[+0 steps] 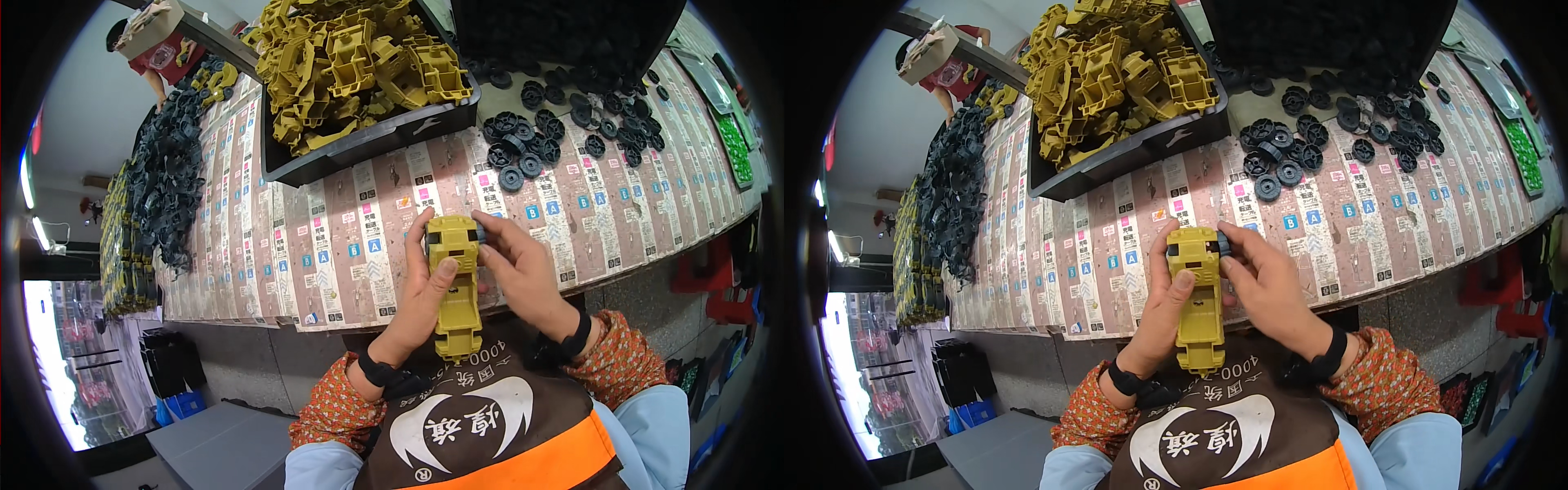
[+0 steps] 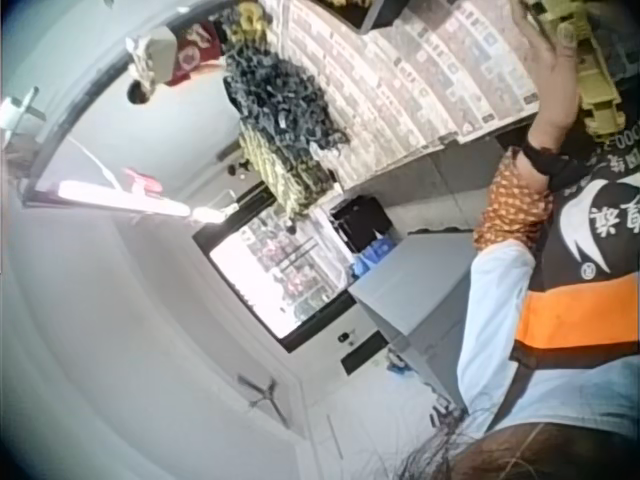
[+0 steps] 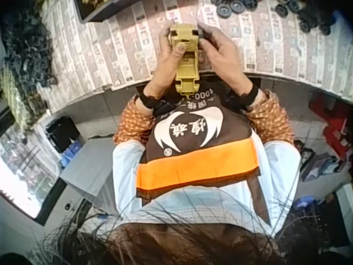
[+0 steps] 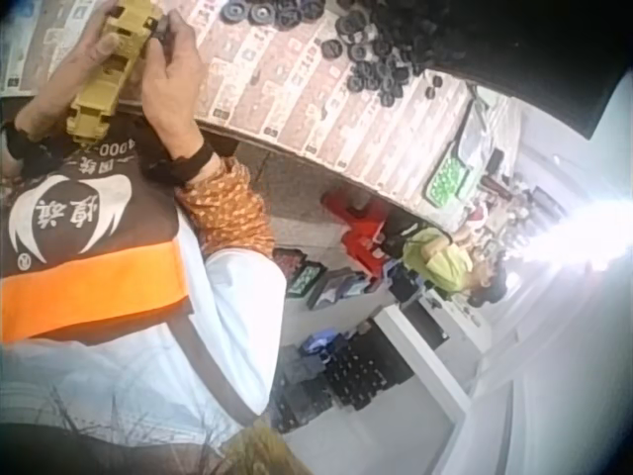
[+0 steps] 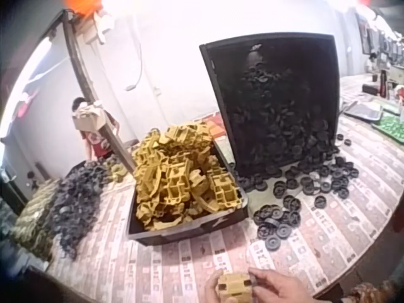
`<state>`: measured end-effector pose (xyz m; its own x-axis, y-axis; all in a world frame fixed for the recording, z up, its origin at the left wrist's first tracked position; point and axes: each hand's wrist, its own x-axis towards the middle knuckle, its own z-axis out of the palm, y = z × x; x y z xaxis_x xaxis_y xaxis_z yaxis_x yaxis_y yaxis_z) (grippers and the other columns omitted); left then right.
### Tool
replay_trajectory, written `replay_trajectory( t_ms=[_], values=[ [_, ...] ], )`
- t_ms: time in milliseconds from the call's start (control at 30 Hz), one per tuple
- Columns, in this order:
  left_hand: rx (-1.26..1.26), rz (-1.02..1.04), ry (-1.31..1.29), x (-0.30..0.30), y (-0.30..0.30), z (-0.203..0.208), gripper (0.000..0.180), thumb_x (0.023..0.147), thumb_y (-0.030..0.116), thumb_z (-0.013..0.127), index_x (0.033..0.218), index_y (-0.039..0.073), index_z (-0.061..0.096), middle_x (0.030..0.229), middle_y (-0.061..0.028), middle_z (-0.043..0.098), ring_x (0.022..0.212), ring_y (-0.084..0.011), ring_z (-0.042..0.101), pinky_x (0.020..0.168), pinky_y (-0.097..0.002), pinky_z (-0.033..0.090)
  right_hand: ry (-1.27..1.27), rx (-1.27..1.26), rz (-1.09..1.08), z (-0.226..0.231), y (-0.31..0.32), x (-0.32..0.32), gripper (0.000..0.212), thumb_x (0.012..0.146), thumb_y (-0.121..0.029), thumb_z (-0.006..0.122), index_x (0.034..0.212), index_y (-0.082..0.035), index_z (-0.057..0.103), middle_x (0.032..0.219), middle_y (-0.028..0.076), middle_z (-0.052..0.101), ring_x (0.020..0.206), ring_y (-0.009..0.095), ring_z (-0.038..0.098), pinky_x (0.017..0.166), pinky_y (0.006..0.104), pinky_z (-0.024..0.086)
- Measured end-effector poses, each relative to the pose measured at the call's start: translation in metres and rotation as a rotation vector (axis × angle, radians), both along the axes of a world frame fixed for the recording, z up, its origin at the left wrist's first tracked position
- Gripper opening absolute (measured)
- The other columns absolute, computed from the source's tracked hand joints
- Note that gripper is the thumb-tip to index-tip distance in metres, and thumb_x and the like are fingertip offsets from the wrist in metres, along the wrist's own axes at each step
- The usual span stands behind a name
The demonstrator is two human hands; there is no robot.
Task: The person repeatedly picks up yellow plastic housings and black circular components from a table. They insert the black components into the yellow housings by hand and then place the assembled units into a black bin. The process is repetitive and involves handling multiple identical units.
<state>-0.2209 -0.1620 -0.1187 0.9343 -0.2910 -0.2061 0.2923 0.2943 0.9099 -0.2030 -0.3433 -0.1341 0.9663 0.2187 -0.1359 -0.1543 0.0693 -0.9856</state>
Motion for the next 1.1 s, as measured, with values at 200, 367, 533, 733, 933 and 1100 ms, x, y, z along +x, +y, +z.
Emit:
replay_trajectory(
  t_ms=[200, 367, 533, 733, 933, 1100],
  values=[
    [0.243, -0.053, -0.249, -0.001, -0.003, -0.009, 0.076, 0.110, 0.036, 0.053, 0.163, 0.014, 0.003, 0.142, -0.0147, 0.046, 0.130, -0.0237, 0.049, 0.112, -0.0385, 0.040, -0.126, -0.070, 0.130, 0.004, -0.006, -0.016, 0.074, 0.089, 0.013, 0.040, 0.161, 0.003, 0.027, 0.144, 0.020, 0.057, 0.127, 0.022, 0.061, 0.105, 0.0306, 0.048],
    [0.099, -0.144, -0.079, 0.000, -0.002, 0.003, 0.078, 0.109, 0.035, 0.054, 0.163, 0.012, 0.002, 0.142, -0.0153, 0.046, 0.127, -0.0235, 0.051, 0.109, -0.0375, 0.042, 0.069, 0.124, 0.129, 0.017, -0.011, -0.013, 0.073, 0.083, 0.012, 0.042, 0.155, 0.011, 0.030, 0.136, 0.029, 0.062, 0.120, 0.027, 0.066, 0.093, 0.0330, 0.056],
    [0.152, -0.193, -0.056, -0.001, 0.004, -0.012, 0.079, 0.107, 0.033, 0.058, 0.163, 0.019, 0.005, 0.138, -0.0156, 0.050, 0.110, -0.0239, 0.064, 0.092, -0.0377, 0.057, -0.082, -0.281, 0.259, 0.019, -0.023, 0.001, 0.057, 0.083, 0.002, 0.050, 0.141, 0.004, 0.053, 0.103, 0.026, 0.072, 0.092, 0.034, 0.074, 0.078, 0.0390, 0.059],
    [-0.055, 0.051, 0.171, 0.004, 0.012, 0.012, 0.080, 0.102, 0.030, 0.066, 0.161, 0.024, 0.012, 0.128, -0.0132, 0.052, 0.098, -0.0300, 0.071, 0.077, -0.0385, 0.063, -0.643, -1.066, -0.020, 0.018, -0.047, 0.078, 0.020, 0.085, -0.011, 0.067, 0.101, 0.000, 0.065, 0.091, 0.018, 0.065, 0.089, 0.038, 0.065, 0.078, 0.0483, 0.054],
    [-0.202, 0.234, 0.165, 0.015, 0.029, 0.003, 0.062, 0.100, 0.025, 0.068, 0.149, 0.016, 0.030, 0.123, -0.0109, 0.054, 0.099, -0.0304, 0.072, 0.071, -0.0364, 0.063, -0.775, -1.225, -0.022, -0.010, -0.043, 0.094, 0.023, 0.083, -0.011, 0.071, 0.101, -0.001, 0.060, 0.105, 0.016, 0.057, 0.101, 0.036, 0.058, 0.081, 0.0458, 0.052],
    [-0.290, 0.298, 0.188, 0.018, 0.033, -0.002, 0.052, 0.099, 0.024, 0.070, 0.141, 0.015, 0.040, 0.116, -0.0085, 0.057, 0.104, -0.0281, 0.071, 0.069, -0.0327, 0.065, -0.848, -1.208, -0.019, -0.015, -0.047, 0.089, 0.023, 0.082, -0.005, 0.068, 0.102, -0.001, 0.058, 0.105, 0.016, 0.057, 0.098, 0.035, 0.058, 0.082, 0.0446, 0.051]
  ],
)
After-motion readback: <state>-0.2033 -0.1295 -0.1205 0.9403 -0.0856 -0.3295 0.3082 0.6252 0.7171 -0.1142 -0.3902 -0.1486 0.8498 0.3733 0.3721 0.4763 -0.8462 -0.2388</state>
